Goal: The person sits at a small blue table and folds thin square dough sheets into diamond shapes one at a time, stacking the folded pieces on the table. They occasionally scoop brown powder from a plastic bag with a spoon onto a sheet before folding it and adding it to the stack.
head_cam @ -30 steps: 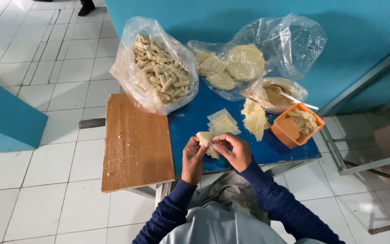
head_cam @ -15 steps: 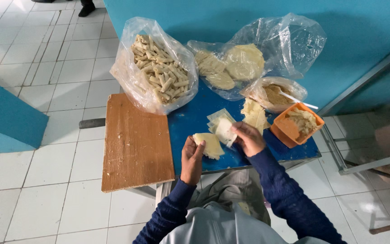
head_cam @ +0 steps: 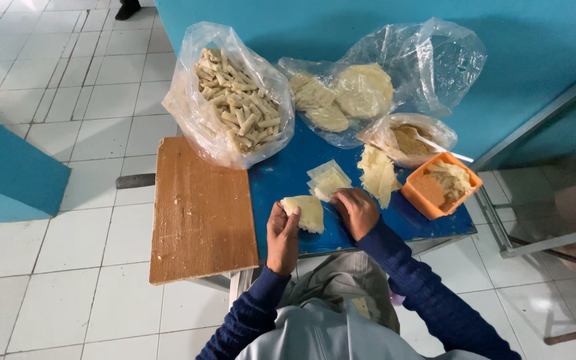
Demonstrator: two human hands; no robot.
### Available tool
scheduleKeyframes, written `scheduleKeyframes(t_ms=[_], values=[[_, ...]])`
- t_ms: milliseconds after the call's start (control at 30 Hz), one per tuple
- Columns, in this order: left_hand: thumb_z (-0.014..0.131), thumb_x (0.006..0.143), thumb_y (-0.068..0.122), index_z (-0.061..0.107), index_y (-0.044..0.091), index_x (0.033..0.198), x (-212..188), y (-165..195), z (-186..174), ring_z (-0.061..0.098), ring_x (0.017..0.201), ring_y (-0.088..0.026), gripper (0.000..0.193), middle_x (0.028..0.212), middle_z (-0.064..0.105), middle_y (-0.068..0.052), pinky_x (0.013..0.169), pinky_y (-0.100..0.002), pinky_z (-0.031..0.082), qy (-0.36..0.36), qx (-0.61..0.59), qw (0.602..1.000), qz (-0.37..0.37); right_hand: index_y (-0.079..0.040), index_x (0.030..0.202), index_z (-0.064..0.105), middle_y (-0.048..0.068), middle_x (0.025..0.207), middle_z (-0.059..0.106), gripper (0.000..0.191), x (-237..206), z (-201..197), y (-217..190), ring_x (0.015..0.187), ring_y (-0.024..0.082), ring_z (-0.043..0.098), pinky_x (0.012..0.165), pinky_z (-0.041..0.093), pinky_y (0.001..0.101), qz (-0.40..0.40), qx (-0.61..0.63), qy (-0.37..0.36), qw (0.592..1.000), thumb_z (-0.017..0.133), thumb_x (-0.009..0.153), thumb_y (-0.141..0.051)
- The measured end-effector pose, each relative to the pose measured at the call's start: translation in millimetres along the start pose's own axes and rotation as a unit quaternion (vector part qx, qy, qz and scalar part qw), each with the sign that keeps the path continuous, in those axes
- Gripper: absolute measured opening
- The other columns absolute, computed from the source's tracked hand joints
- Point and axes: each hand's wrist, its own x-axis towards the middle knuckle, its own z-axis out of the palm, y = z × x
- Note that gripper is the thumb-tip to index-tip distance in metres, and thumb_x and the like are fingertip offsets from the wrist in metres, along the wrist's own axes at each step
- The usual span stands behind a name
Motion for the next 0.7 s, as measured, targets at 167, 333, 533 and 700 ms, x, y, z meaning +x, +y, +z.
scheduleKeyframes(t_ms=[167,333,533,700], values=[[0.057,0.104,0.015,0.056,0.003,0.115,1,-5,-3,0.063,0.1,-0.012,0.016,0.111,0.068,-0.007,0.089,-0.027,0.05,0.0,-0.012,1.0,-0.018,-0.01,0.103,0.074,0.008,0.102,0.074,0.014,7,-11,-9,0.093,0.029,0.071,0.08,0.056,0.0374,-0.012,0.026,-0.008,1.0,0.072,0.089,-0.009],[0.057,0.109,0.015,0.053,0.006,0.11,1,-10,-6,0.06,0.099,-0.011,0.01,0.111,0.064,-0.004,0.087,-0.028,0.048,-0.022,-0.029,0.999,-0.01,-0.009,0.105,0.074,0.007,0.102,0.073,0.016,18,-39,-38,0.089,0.024,0.073,0.074,0.057,0.0331,0.108,0.185,-0.061,0.975,0.074,0.089,-0.009],[0.056,0.105,0.014,0.053,0.007,0.109,-2,-9,-4,0.061,0.101,-0.01,0.009,0.11,0.065,-0.003,0.088,-0.028,0.05,-0.042,0.001,0.999,-0.014,-0.005,0.099,0.069,0.007,0.099,0.071,0.02,20,-33,-74,0.08,0.019,0.072,0.067,0.055,0.0293,0.098,0.191,-0.038,0.976,0.08,0.084,-0.012],[0.059,0.105,0.011,0.053,0.006,0.112,-3,-9,-4,0.06,0.1,-0.01,0.011,0.109,0.064,-0.003,0.088,-0.027,0.049,-0.048,0.012,0.999,-0.009,-0.004,0.1,0.072,0.003,0.089,0.074,0.008,8,-23,-50,0.076,0.009,0.07,0.066,0.054,0.0255,0.177,0.287,-0.074,0.939,0.073,0.094,-0.01]])
